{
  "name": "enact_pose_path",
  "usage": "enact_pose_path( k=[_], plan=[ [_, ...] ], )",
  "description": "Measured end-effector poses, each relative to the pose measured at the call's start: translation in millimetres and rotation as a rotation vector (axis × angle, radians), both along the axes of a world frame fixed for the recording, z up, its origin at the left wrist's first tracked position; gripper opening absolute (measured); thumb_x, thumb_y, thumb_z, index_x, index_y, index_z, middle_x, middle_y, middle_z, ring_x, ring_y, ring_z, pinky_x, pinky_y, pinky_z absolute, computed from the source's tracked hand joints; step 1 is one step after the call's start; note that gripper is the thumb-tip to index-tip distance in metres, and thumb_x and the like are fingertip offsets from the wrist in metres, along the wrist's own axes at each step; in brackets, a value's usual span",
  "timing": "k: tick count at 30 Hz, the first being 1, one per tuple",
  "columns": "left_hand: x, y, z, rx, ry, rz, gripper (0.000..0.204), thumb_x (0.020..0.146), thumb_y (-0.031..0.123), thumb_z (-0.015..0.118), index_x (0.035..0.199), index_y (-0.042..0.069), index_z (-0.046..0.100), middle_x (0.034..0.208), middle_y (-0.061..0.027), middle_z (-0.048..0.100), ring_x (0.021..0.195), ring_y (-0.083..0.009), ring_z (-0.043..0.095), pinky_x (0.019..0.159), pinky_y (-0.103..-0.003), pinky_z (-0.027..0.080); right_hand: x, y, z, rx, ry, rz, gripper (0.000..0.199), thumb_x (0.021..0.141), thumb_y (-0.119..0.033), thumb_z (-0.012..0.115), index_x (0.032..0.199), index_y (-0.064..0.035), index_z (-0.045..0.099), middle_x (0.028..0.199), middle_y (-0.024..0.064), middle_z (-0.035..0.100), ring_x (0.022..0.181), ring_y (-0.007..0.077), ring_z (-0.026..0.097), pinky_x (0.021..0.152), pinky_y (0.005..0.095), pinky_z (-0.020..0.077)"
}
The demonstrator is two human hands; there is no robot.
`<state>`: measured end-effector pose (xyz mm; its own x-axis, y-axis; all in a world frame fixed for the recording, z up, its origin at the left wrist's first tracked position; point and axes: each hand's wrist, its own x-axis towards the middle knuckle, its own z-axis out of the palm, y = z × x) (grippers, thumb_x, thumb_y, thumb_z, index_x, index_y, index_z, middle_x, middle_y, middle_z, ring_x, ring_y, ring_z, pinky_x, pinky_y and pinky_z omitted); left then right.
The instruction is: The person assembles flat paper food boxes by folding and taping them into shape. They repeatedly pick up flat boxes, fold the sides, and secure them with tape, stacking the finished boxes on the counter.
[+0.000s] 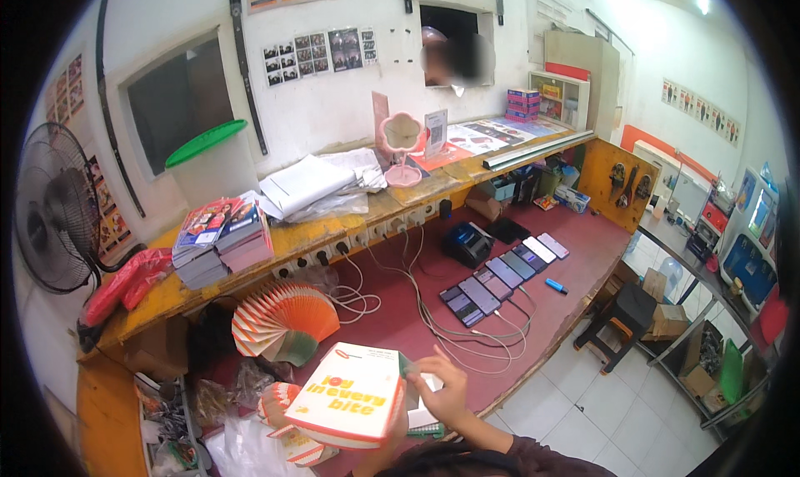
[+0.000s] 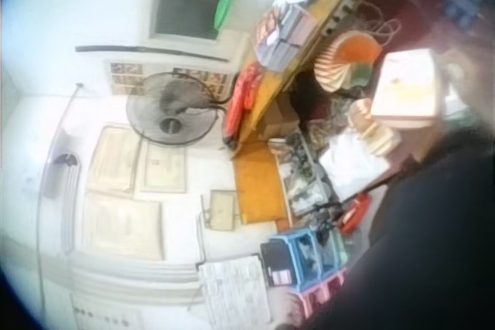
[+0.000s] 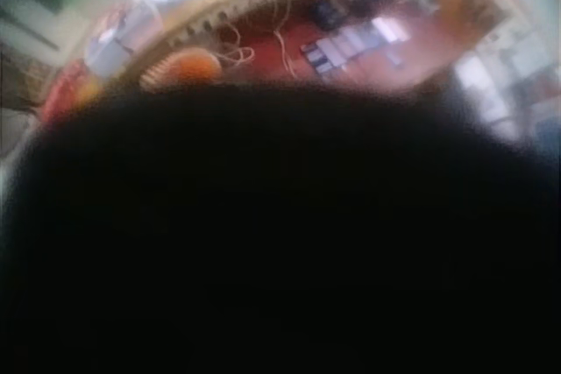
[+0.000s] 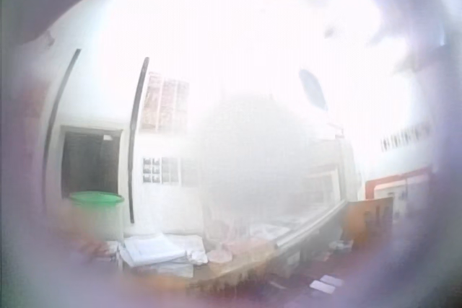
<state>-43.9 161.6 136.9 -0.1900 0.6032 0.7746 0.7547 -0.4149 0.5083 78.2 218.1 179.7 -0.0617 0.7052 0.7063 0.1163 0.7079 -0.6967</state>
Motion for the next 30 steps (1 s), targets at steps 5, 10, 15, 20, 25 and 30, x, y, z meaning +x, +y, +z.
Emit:
enact_pose_path(
  k=[5, 10, 15, 20, 25, 30],
  plan=[
    [-16.7, -3.6, -0.5, -0.042, -0.049, -0.022, 0.026, 0.087, 0.012, 0.063, 0.108, -0.002, 0.054, 0.100, -0.0089, 0.059, 0.088, -0.0173, 0.059, 0.076, -0.030, 0.048, 8.2, -1.8, 13.1, -0.067, -0.019, 0.045, 0.005, 0.074, -0.005, 0.070, 0.078, -0.0037, 0.068, 0.080, 0.0078, 0.066, 0.079, 0.0204, 0.063, 0.099, 0.0489, 0.0356],
    [-21.4, -4.5, -1.8, -0.080, -0.098, -0.043, 0.025, 0.087, 0.012, 0.062, 0.107, -0.001, 0.055, 0.100, -0.0087, 0.059, 0.088, -0.0169, 0.059, 0.075, -0.030, 0.049, 2.9, -9.0, 20.2, 0.022, -0.114, -0.014, 0.006, 0.072, -0.005, 0.071, 0.077, -0.0074, 0.069, 0.079, 0.0040, 0.066, 0.078, 0.0167, 0.063, 0.103, 0.0491, 0.0289],
    [-26.0, -10.4, -3.7, -0.122, -0.136, -0.061, 0.023, 0.088, 0.013, 0.062, 0.106, -0.001, 0.055, 0.100, -0.0085, 0.059, 0.089, -0.0166, 0.059, 0.074, -0.030, 0.049, 0.3, -8.8, 18.7, 0.072, -0.203, -0.003, 0.009, 0.071, -0.006, 0.071, 0.079, -0.0101, 0.070, 0.081, 0.0020, 0.067, 0.079, 0.0145, 0.064, 0.105, 0.0498, 0.0231],
    [-20.7, -9.9, -1.0, -0.175, -0.228, -0.079, 0.022, 0.088, 0.013, 0.061, 0.104, 0.000, 0.056, 0.101, -0.0083, 0.059, 0.090, -0.0162, 0.059, 0.074, -0.029, 0.050, 1.3, -12.9, 16.3, 0.132, -0.441, 0.014, 0.030, 0.076, -0.006, 0.066, 0.105, -0.0103, 0.065, 0.108, 0.0058, 0.064, 0.095, 0.0158, 0.061, 0.104, 0.0512, 0.0241],
    [0.9, 14.2, 5.5, -0.291, -0.796, -0.157, 0.021, 0.088, 0.014, 0.061, 0.103, 0.000, 0.057, 0.101, -0.0081, 0.059, 0.090, -0.0158, 0.059, 0.073, -0.029, 0.050, -6.8, -14.1, 8.5, 0.179, -0.689, -0.028, 0.054, 0.075, -0.011, 0.061, 0.128, -0.0113, 0.049, 0.141, 0.0111, 0.039, 0.119, 0.0246, 0.045, 0.100, 0.0577, 0.0265],
    [-0.1, 41.8, 0.7, -0.111, -1.310, -0.320, 0.013, 0.091, 0.015, 0.056, 0.098, 0.004, 0.054, 0.093, -0.0043, 0.061, 0.082, -0.0150, 0.062, 0.062, -0.029, 0.052, 6.5, 7.1, 1.4, 0.063, -0.608, -0.113, 0.053, 0.072, -0.012, 0.067, 0.123, -0.0165, 0.054, 0.119, 0.0074, 0.054, 0.101, 0.0224, 0.056, 0.086, 0.0460, 0.0423]
  ],
)
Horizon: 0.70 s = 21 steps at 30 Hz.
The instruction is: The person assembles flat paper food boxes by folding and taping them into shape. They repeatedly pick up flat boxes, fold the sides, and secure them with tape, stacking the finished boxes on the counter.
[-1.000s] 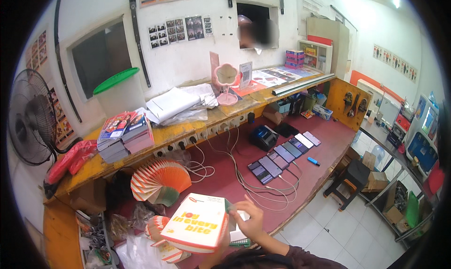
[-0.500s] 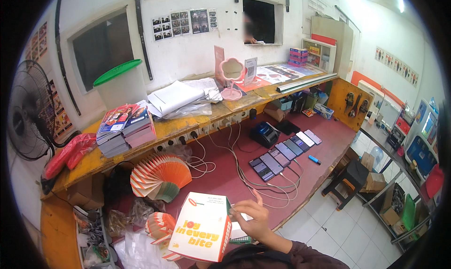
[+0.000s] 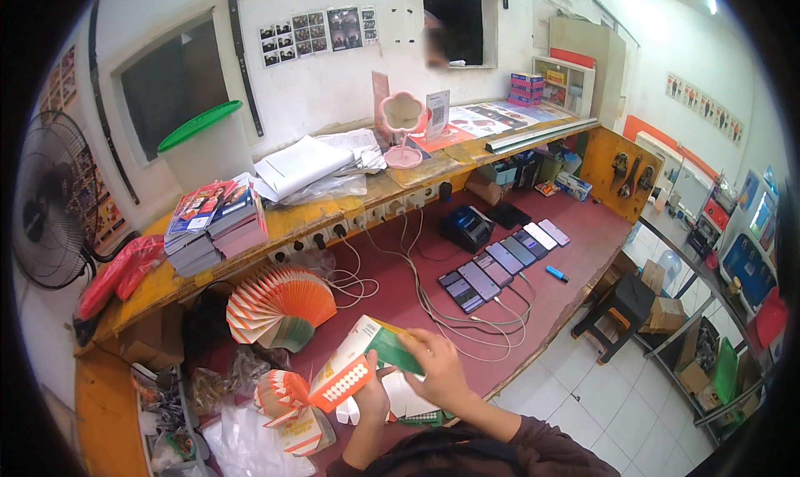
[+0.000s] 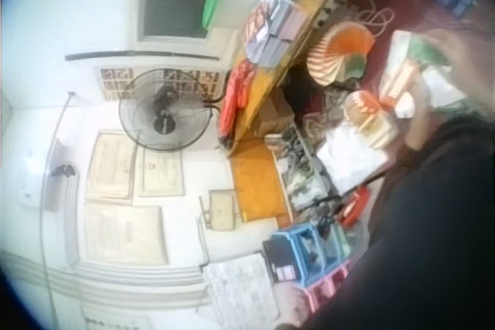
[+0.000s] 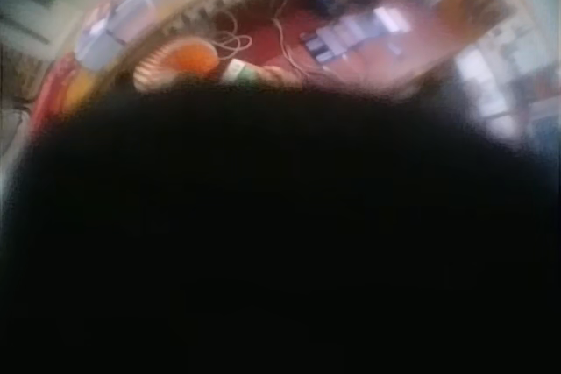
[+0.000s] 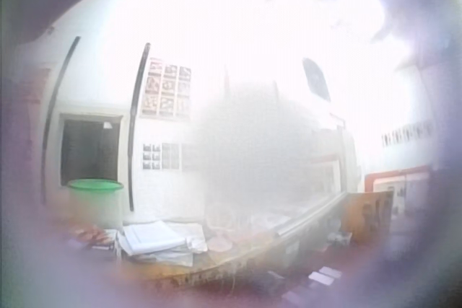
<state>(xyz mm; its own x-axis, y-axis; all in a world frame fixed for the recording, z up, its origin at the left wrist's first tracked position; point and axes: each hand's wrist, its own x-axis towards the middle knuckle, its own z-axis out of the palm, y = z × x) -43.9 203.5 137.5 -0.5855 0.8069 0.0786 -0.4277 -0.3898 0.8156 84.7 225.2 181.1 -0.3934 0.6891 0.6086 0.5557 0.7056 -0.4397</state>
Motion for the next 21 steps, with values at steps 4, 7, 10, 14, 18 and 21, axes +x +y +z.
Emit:
enact_pose_path(
  k=[4, 7, 10, 14, 18, 21],
  plan=[
    [-7.5, -11.6, -8.3, -0.110, 0.879, 0.102, 0.016, 0.087, 0.016, 0.062, 0.096, 0.004, 0.058, 0.089, -0.0064, 0.062, 0.079, -0.0181, 0.063, 0.062, -0.030, 0.052, 12.3, 12.9, -4.3, -0.123, 0.251, 0.007, 0.027, 0.074, -0.007, 0.067, 0.101, -0.0079, 0.067, 0.090, 0.0077, 0.062, 0.072, 0.0202, 0.063, 0.059, 0.0276, 0.0502],
    [-3.7, -17.5, -6.7, 0.069, 1.246, 0.225, 0.018, 0.085, 0.017, 0.064, 0.097, 0.004, 0.059, 0.089, -0.0075, 0.063, 0.076, -0.0195, 0.063, 0.062, -0.030, 0.052, 15.4, 14.2, -7.7, -0.309, 0.409, 0.082, 0.018, 0.080, -0.007, 0.062, 0.097, -0.0039, 0.067, 0.086, 0.0104, 0.062, 0.068, 0.0209, 0.063, 0.059, 0.0295, 0.0493],
    [5.2, -11.4, 0.1, 0.160, 1.369, 0.321, 0.020, 0.084, 0.018, 0.065, 0.097, 0.004, 0.060, 0.089, -0.0086, 0.064, 0.073, -0.0209, 0.064, 0.062, -0.030, 0.052, 16.1, 15.0, -10.5, -0.421, 0.518, 0.109, 0.014, 0.084, -0.007, 0.059, 0.094, 0.0001, 0.066, 0.084, 0.0141, 0.063, 0.067, 0.0218, 0.062, 0.058, 0.0291, 0.0482],
    [15.9, -0.9, 0.1, 0.241, 1.430, 0.424, 0.023, 0.082, 0.019, 0.068, 0.098, 0.004, 0.061, 0.089, -0.0100, 0.065, 0.070, -0.0227, 0.064, 0.062, -0.031, 0.052, 19.4, 18.1, -13.4, -0.361, 0.499, 0.060, 0.013, 0.084, -0.007, 0.059, 0.090, 0.0026, 0.065, 0.080, 0.0160, 0.062, 0.066, 0.0230, 0.061, 0.058, 0.0301, 0.0468],
    [20.1, 4.3, -11.1, 0.319, 1.406, 0.463, 0.026, 0.080, 0.020, 0.070, 0.099, 0.004, 0.063, 0.088, -0.0115, 0.065, 0.066, -0.0246, 0.065, 0.063, -0.031, 0.052, 29.6, 23.9, -11.3, -0.235, 0.442, -0.097, 0.013, 0.085, -0.007, 0.057, 0.089, 0.0034, 0.064, 0.074, 0.0140, 0.064, 0.067, 0.0174, 0.062, 0.059, 0.0285, 0.0465],
    [22.6, 4.5, -12.3, 0.206, 1.294, 0.359, 0.037, 0.070, 0.027, 0.077, 0.099, 0.007, 0.067, 0.099, -0.0122, 0.065, 0.078, -0.0270, 0.065, 0.069, -0.034, 0.051, 37.9, 28.8, -6.5, -0.059, 0.509, -0.096, 0.008, 0.083, -0.006, 0.059, 0.081, 0.0019, 0.062, 0.072, 0.0134, 0.060, 0.062, 0.0235, 0.059, 0.054, 0.0313, 0.0435]
  ],
)
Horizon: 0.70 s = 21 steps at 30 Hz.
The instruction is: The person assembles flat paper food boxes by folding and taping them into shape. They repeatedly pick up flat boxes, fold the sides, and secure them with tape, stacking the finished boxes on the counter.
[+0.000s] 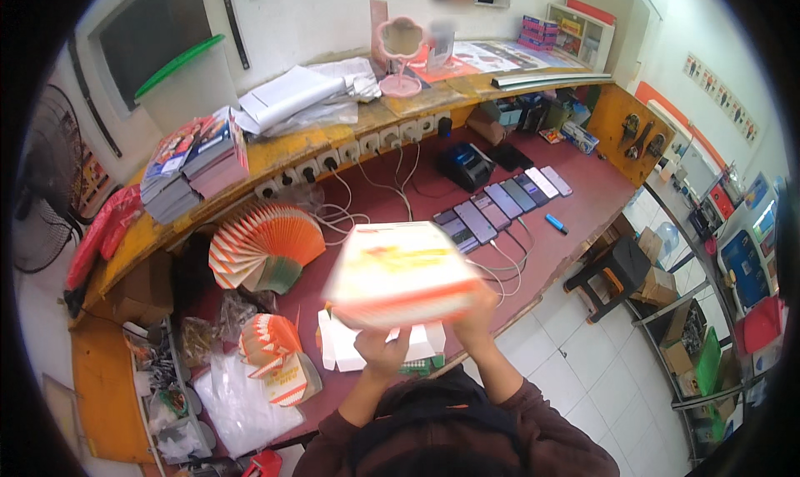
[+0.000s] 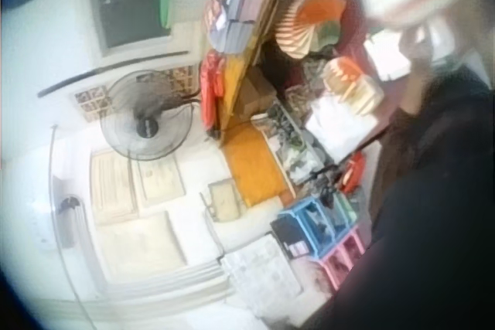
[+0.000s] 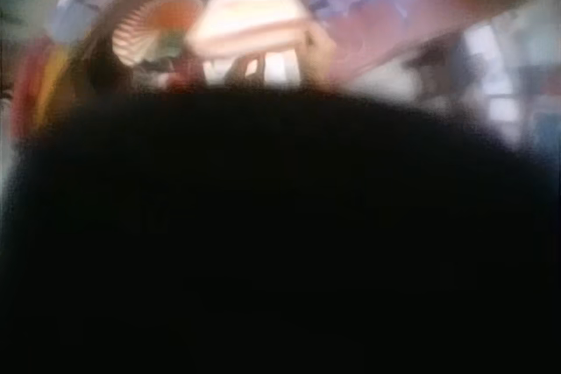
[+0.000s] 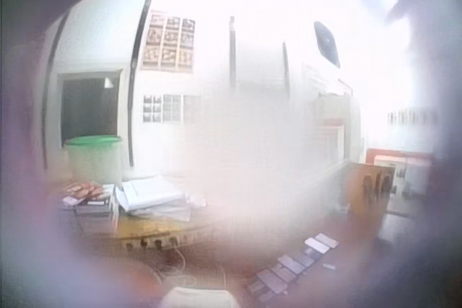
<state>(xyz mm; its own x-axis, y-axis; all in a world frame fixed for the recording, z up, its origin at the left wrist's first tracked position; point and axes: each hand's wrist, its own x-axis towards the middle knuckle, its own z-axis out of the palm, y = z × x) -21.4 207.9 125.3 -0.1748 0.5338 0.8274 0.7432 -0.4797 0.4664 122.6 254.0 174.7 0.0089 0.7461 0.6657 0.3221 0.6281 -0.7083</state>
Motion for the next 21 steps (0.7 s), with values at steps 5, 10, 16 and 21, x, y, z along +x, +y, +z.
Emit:
enact_pose_path(
  k=[5, 10, 16, 21],
  plan=[
    [15.3, -2.4, 20.9, -0.019, 0.213, 0.001, 0.037, 0.069, 0.029, 0.078, 0.099, 0.011, 0.067, 0.100, -0.0072, 0.065, 0.091, -0.0263, 0.062, 0.079, -0.038, 0.047, 1.7, 1.2, 5.1, -0.008, 0.197, 0.078, 0.013, 0.076, -0.010, 0.068, 0.081, 0.0013, 0.063, 0.073, 0.0075, 0.064, 0.066, 0.0112, 0.060, 0.060, 0.0250, 0.0451],
    [21.4, 5.7, 23.6, -0.018, 0.254, 0.107, 0.032, 0.067, 0.023, 0.079, 0.095, 0.011, 0.068, 0.096, -0.0056, 0.064, 0.084, -0.0243, 0.063, 0.069, -0.037, 0.051, -3.1, 5.5, -9.8, -0.326, 0.264, 0.147, 0.013, 0.082, -0.009, 0.064, 0.078, 0.0023, 0.062, 0.068, 0.0035, 0.061, 0.061, 0.0063, 0.054, 0.056, 0.0232, 0.0429],
    [23.9, 3.4, 10.1, -0.187, 0.013, 0.060, 0.018, 0.080, 0.015, 0.067, 0.094, 0.004, 0.065, 0.089, -0.0066, 0.065, 0.079, -0.0207, 0.063, 0.069, -0.032, 0.049, 9.0, 30.1, -17.5, -0.216, 0.066, 0.093, 0.011, 0.086, -0.004, 0.062, 0.078, 0.0033, 0.060, 0.067, 0.0029, 0.060, 0.056, 0.0074, 0.057, 0.047, 0.0192, 0.0451],
    [46.8, 3.8, 18.4, -0.611, -0.716, -0.145, 0.029, 0.092, 0.022, 0.055, 0.109, -0.002, 0.057, 0.106, -0.0097, 0.061, 0.103, -0.0203, 0.058, 0.095, -0.034, 0.045, 18.7, 23.2, -6.1, 0.117, -0.078, 0.221, 0.011, 0.072, -0.002, 0.072, 0.077, -0.0023, 0.062, 0.069, 0.0075, 0.058, 0.061, 0.0191, 0.058, 0.054, 0.0299, 0.0458]
  ],
)
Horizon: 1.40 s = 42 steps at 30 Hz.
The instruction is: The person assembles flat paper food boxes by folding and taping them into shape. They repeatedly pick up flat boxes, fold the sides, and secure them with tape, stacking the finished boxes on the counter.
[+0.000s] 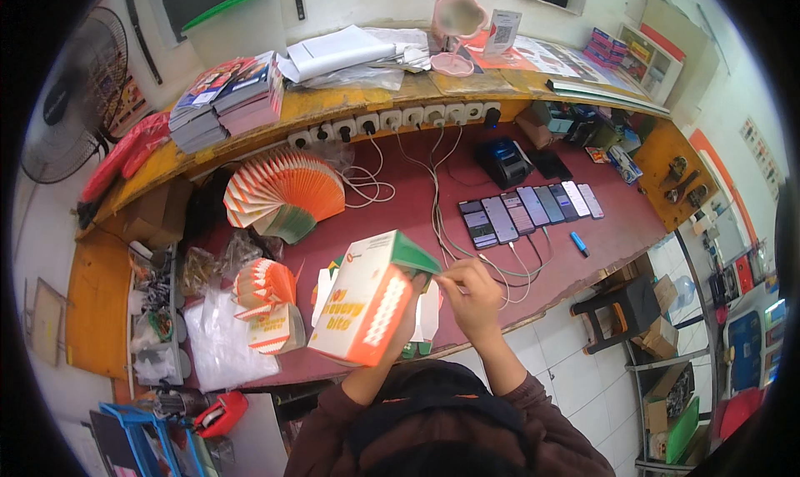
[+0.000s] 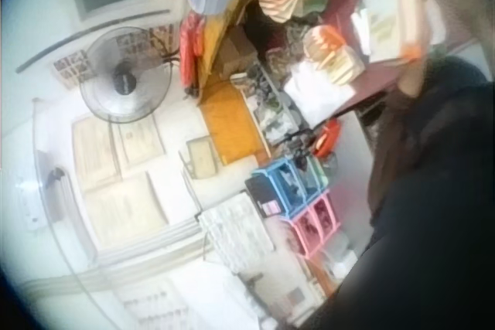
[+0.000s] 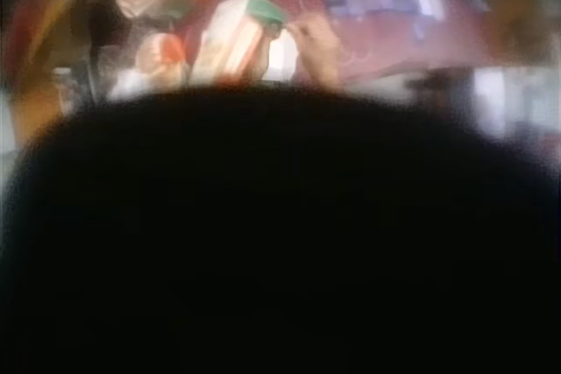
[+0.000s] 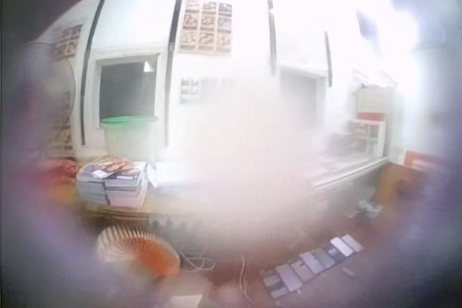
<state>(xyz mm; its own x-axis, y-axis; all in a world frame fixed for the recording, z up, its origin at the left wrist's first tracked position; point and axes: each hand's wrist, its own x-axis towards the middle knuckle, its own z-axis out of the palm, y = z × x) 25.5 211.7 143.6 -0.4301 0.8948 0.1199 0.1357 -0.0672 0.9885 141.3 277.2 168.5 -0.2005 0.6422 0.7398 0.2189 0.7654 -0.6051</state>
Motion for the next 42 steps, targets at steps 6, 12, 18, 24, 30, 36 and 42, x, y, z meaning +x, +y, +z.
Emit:
enact_pose_path(
  k=[6, 12, 18, 24, 30, 36, 42],
  plan=[
    [43.1, 5.5, -5.5, 0.232, -0.283, 0.004, 0.023, 0.089, 0.008, 0.058, 0.108, -0.006, 0.060, 0.106, -0.0119, 0.060, 0.095, -0.0177, 0.060, 0.082, -0.031, 0.054, 18.4, 2.8, -0.4, -0.177, 0.072, 0.007, 0.013, 0.073, -0.001, 0.072, 0.071, 0.0001, 0.059, 0.069, 0.0073, 0.055, 0.061, 0.0160, 0.055, 0.054, 0.0268, 0.0435],
    [61.1, 1.2, -13.3, 0.136, -0.400, 0.076, 0.031, 0.089, 0.008, 0.059, 0.115, -0.008, 0.056, 0.102, -0.0133, 0.063, 0.088, -0.0168, 0.063, 0.081, -0.029, 0.052, 29.5, 6.3, -19.9, -0.180, 0.101, 0.044, 0.015, 0.078, 0.003, 0.068, 0.069, 0.0018, 0.056, 0.070, 0.0050, 0.052, 0.060, 0.0088, 0.050, 0.051, 0.0209, 0.0414],
    [57.1, -10.8, -33.3, 0.094, -0.291, 0.142, 0.032, 0.089, 0.010, 0.059, 0.116, -0.007, 0.055, 0.102, -0.0128, 0.063, 0.088, -0.0163, 0.063, 0.078, -0.027, 0.051, 24.6, -3.8, -37.7, -0.344, 0.157, 0.102, 0.015, 0.081, -0.001, 0.066, 0.069, 0.0007, 0.057, 0.069, 0.0047, 0.050, 0.061, 0.0096, 0.050, 0.049, 0.0223, 0.0377],
    [28.5, -22.8, -40.9, 0.250, -0.233, 0.244, 0.022, 0.086, 0.003, 0.061, 0.106, -0.005, 0.058, 0.101, -0.0104, 0.061, 0.094, -0.0177, 0.061, 0.078, -0.027, 0.054, 1.3, -30.1, -42.7, -0.194, 0.019, 0.193, 0.010, 0.077, 0.001, 0.065, 0.087, 0.0017, 0.064, 0.079, 0.0112, 0.056, 0.067, 0.0212, 0.056, 0.059, 0.0301, 0.0437],
    [-6.9, -17.5, -42.6, -0.047, -0.226, 0.160, 0.024, 0.087, 0.004, 0.060, 0.108, -0.008, 0.057, 0.101, -0.0135, 0.061, 0.092, -0.0188, 0.062, 0.078, -0.028, 0.053, -19.9, -26.7, -65.1, -0.552, 0.169, 0.271, 0.030, 0.075, -0.003, 0.067, 0.105, -0.0008, 0.062, 0.094, 0.0126, 0.059, 0.086, 0.0226, 0.062, 0.070, 0.0299, 0.0538],
    [-14.2, -7.8, -99.5, 0.040, 0.123, -0.048, 0.022, 0.086, -0.001, 0.057, 0.107, -0.010, 0.057, 0.107, -0.0159, 0.059, 0.099, -0.0235, 0.058, 0.083, -0.035, 0.049, -15.3, -19.2, -120.9, -0.728, 0.083, 0.224, 0.020, 0.079, 0.000, 0.060, 0.099, -0.0002, 0.059, 0.097, 0.0062, 0.057, 0.090, 0.0151, 0.059, 0.066, 0.0254, 0.0558],
    [-5.4, -24.1, -167.1, 0.208, 0.225, -0.113, 0.022, 0.088, -0.001, 0.054, 0.108, -0.009, 0.057, 0.109, -0.0169, 0.058, 0.101, -0.0254, 0.057, 0.085, -0.036, 0.048, 19.3, -25.0, -174.5, -0.622, 0.089, 0.379, 0.014, 0.077, 0.000, 0.059, 0.090, -0.0004, 0.055, 0.090, 0.0051, 0.054, 0.084, 0.0138, 0.057, 0.059, 0.0256, 0.0565]
  ],
)
